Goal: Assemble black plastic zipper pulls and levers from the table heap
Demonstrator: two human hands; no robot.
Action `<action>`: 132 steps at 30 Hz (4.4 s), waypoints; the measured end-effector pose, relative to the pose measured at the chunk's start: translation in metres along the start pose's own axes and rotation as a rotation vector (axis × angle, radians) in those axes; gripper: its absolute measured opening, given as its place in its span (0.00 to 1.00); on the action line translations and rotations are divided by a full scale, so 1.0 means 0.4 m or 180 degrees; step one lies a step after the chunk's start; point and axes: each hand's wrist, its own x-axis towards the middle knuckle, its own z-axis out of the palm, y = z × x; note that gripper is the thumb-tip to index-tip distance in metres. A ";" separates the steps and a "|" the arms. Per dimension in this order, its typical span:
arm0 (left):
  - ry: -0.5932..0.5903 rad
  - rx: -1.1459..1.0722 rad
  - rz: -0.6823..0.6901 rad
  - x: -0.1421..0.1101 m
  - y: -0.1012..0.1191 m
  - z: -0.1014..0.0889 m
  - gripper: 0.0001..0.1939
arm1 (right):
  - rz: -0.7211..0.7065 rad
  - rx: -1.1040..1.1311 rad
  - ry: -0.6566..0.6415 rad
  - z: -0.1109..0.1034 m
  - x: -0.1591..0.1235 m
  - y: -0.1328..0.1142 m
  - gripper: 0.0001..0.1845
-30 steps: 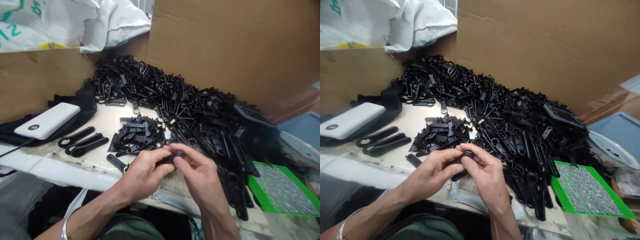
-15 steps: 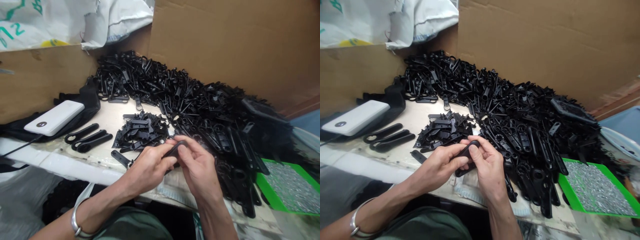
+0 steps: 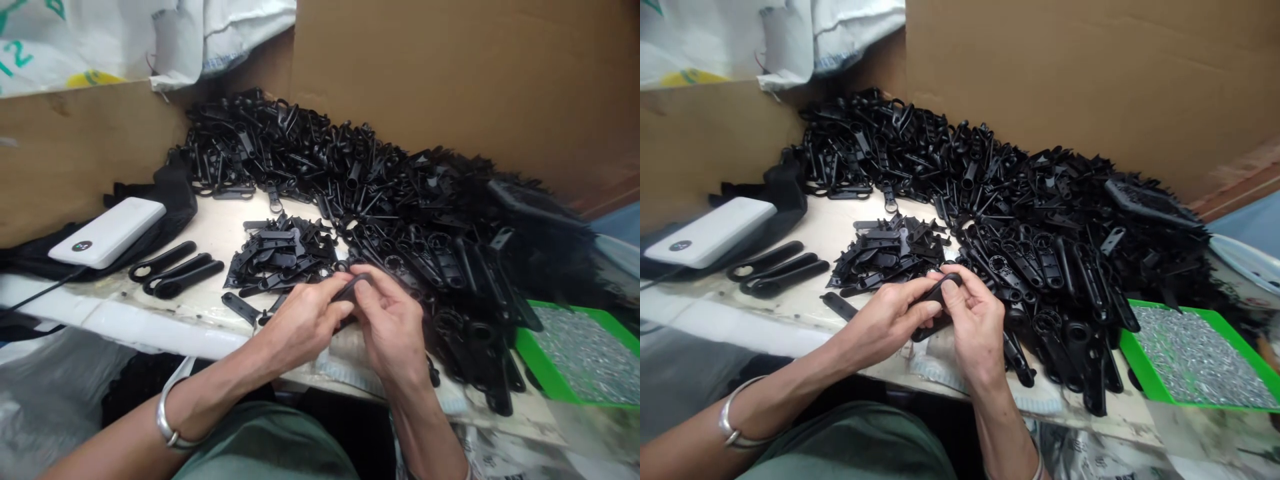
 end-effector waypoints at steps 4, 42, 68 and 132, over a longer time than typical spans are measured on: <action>0.0097 -0.0351 0.0157 -0.003 0.003 0.002 0.15 | 0.0043 0.0432 0.0084 0.008 -0.004 -0.014 0.10; -0.0040 0.0393 0.0816 -0.041 0.087 -0.014 0.16 | -0.0223 0.0279 -0.0417 -0.045 -0.068 -0.077 0.08; 0.0106 -0.0047 -0.0142 0.011 0.035 0.004 0.15 | -0.0087 0.0228 -0.0104 -0.032 0.008 -0.040 0.08; -0.0008 0.1654 0.1323 0.020 0.030 -0.021 0.10 | -0.0661 -0.1834 -0.0022 -0.076 -0.034 -0.062 0.03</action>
